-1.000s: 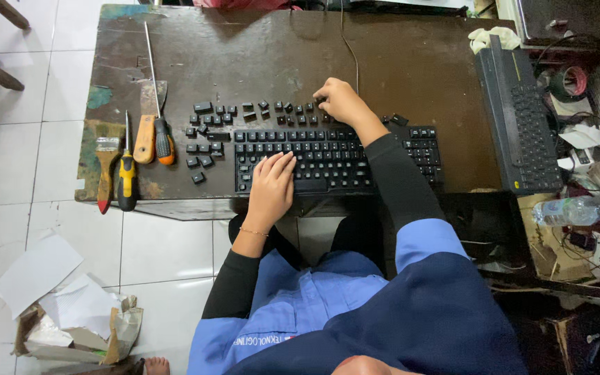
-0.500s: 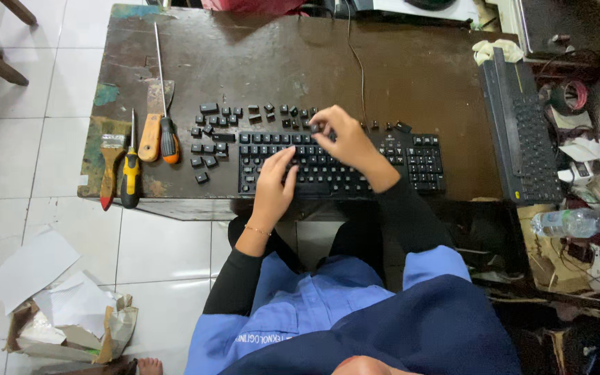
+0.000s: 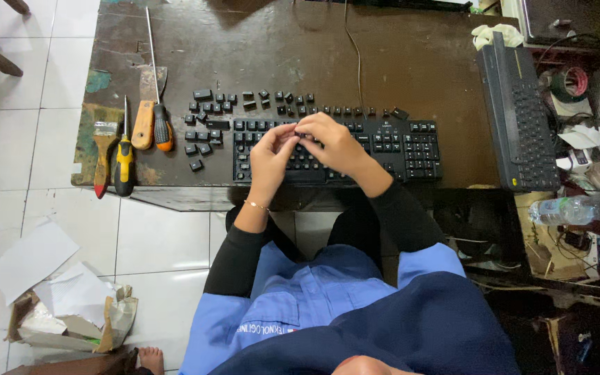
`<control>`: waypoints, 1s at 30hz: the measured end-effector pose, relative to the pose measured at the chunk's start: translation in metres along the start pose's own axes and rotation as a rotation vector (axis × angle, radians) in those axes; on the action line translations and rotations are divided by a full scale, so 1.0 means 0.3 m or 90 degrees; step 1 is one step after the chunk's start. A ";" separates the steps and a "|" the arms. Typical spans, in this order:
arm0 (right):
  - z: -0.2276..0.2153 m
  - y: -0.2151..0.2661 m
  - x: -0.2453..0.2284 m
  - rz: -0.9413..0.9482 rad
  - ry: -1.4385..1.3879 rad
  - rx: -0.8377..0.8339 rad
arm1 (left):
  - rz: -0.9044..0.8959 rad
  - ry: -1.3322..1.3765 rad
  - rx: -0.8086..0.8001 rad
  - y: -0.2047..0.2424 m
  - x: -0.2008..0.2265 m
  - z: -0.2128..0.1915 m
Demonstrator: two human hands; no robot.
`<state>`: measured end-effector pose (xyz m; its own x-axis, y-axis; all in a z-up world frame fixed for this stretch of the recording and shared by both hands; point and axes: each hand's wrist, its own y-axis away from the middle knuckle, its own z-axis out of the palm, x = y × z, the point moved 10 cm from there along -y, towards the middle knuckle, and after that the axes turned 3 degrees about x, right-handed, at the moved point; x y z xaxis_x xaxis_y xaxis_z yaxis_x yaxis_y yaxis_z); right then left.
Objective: The person sits at a workbench and reassembles a black computer keyboard by hand. They pick up individual keycaps from a pile on the table and press them into place on the keyboard base one by one.
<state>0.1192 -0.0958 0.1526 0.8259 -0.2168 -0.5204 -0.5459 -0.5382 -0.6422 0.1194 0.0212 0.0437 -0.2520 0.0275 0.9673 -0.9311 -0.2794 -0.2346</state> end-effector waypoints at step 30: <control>0.161 0.191 0.121 -0.097 0.278 0.007 | 0.322 -0.450 -0.053 0.097 0.105 -0.033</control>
<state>0.1110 -0.0952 0.0699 0.8777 -0.4597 -0.1354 -0.4130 -0.5824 -0.7002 0.0818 0.0236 0.0665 -0.4432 -0.6901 0.5721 -0.7748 -0.0260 -0.6317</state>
